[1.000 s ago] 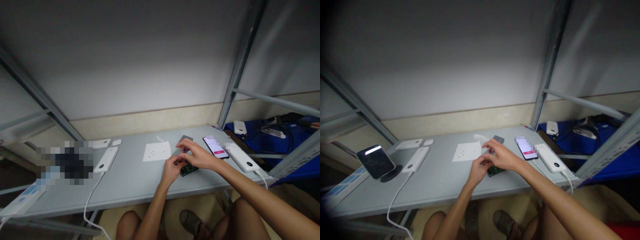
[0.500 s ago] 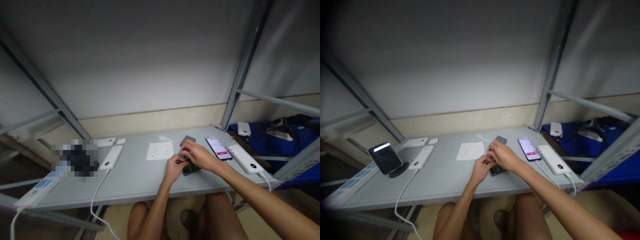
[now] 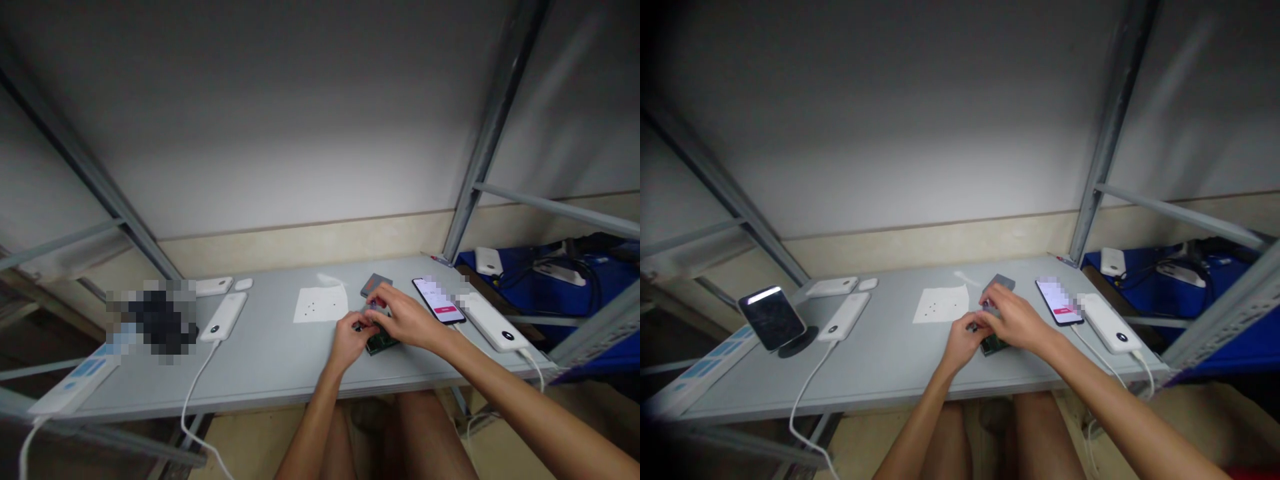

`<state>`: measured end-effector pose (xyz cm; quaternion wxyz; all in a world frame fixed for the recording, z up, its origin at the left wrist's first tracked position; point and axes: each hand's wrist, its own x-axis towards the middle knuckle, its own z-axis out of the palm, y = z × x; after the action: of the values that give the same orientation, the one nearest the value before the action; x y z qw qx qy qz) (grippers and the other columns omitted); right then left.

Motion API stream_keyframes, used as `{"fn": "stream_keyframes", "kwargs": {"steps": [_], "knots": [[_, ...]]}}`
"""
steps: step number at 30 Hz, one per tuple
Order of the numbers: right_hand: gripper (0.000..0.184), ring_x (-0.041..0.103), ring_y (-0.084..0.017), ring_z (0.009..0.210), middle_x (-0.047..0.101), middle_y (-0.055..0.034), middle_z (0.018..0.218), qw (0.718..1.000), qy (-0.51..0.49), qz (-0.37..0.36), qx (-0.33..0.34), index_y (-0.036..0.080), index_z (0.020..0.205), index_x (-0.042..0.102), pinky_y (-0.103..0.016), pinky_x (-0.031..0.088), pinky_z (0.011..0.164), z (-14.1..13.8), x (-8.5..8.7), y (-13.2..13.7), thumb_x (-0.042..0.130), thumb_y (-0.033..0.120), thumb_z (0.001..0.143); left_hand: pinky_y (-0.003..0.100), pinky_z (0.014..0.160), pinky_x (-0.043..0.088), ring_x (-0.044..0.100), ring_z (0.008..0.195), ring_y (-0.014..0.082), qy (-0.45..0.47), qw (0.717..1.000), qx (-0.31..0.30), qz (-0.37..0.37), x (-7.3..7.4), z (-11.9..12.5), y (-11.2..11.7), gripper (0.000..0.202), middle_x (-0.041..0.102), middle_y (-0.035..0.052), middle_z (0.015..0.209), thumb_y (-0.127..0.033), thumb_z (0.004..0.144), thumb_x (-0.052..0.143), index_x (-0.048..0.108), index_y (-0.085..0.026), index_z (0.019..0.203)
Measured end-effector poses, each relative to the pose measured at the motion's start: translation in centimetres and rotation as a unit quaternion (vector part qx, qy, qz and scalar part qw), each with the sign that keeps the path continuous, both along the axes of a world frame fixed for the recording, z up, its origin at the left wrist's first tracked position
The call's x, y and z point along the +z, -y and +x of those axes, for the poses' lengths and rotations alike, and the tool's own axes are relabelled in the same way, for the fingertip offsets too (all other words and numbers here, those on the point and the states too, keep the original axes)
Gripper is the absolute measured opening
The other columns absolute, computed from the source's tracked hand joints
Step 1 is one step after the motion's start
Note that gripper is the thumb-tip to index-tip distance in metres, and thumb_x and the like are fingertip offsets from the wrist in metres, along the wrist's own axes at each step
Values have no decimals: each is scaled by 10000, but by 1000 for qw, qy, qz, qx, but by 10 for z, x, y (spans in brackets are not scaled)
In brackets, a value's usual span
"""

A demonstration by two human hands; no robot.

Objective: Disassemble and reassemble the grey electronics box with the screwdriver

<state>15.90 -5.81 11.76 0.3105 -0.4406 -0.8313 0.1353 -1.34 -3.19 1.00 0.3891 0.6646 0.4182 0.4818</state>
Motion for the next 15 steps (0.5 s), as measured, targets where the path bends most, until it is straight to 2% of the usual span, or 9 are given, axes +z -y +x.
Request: {"fn": "stream_keyframes", "kwargs": {"steps": [1, 3, 6, 9, 12, 15], "knots": [[97, 622, -222, 903, 657, -71, 978, 1000, 0, -3, -1, 201, 1023, 644, -342, 492, 820, -1, -1, 0, 574, 256, 983, 293, 751, 473, 619, 751, 176, -3, 1000, 0, -2, 0, 0, 0, 157, 694, 19, 750, -298, 768, 805, 724, -172, 722], [143, 620, -217, 886, 654, -68, 926, 1000, -9, -5, 16, 198, 937, 639, -331, 486, 808, -3, -3, -2, 510, 184, 996, 292, 755, 476, 624, 755, 177, -5, 1000, 3, -4, 0, 0, 1, 153, 702, 24, 758, -291, 761, 816, 728, -171, 727], [233, 642, -218, 922, 685, -80, 961, 998, -46, -10, 48, 193, 1004, 660, -330, 492, 829, -7, -6, -4, 496, 48, 923, 300, 781, 492, 649, 791, 187, 2, 1000, 2, 1, 1, -1, 2, 93, 734, 44, 811, -252, 765, 805, 767, -173, 793], [364, 674, -213, 960, 722, -74, 1014, 993, -86, -44, 72, 195, 1108, 665, -332, 509, 870, -9, -6, -5, 500, -14, 860, 314, 800, 506, 670, 816, 199, 4, 1000, 0, 4, 2, -2, 2, 53, 750, 59, 837, -227, 785, 773, 785, -177, 796], [304, 653, -222, 1068, 698, -88, 1146, 992, -100, -41, 70, 208, 1181, 641, -365, 502, 950, -7, -6, -6, 522, 75, 934, 324, 802, 505, 665, 798, 203, 6, 1000, 8, 6, 1, -3, 1, 75, 740, 50, 789, -229, 781, 772, 769, -182, 723], [161, 617, -238, 1030, 653, -93, 1063, 996, -82, 1, 29, 215, 1066, 654, -387, 498, 925, -5, -8, -7, 500, 222, 1020, 324, 792, 499, 660, 792, 203, 5, 1000, 21, 4, 0, -2, 1, 77, 739, 39, 773, -243, 757, 798, 766, -190, 711]]}}
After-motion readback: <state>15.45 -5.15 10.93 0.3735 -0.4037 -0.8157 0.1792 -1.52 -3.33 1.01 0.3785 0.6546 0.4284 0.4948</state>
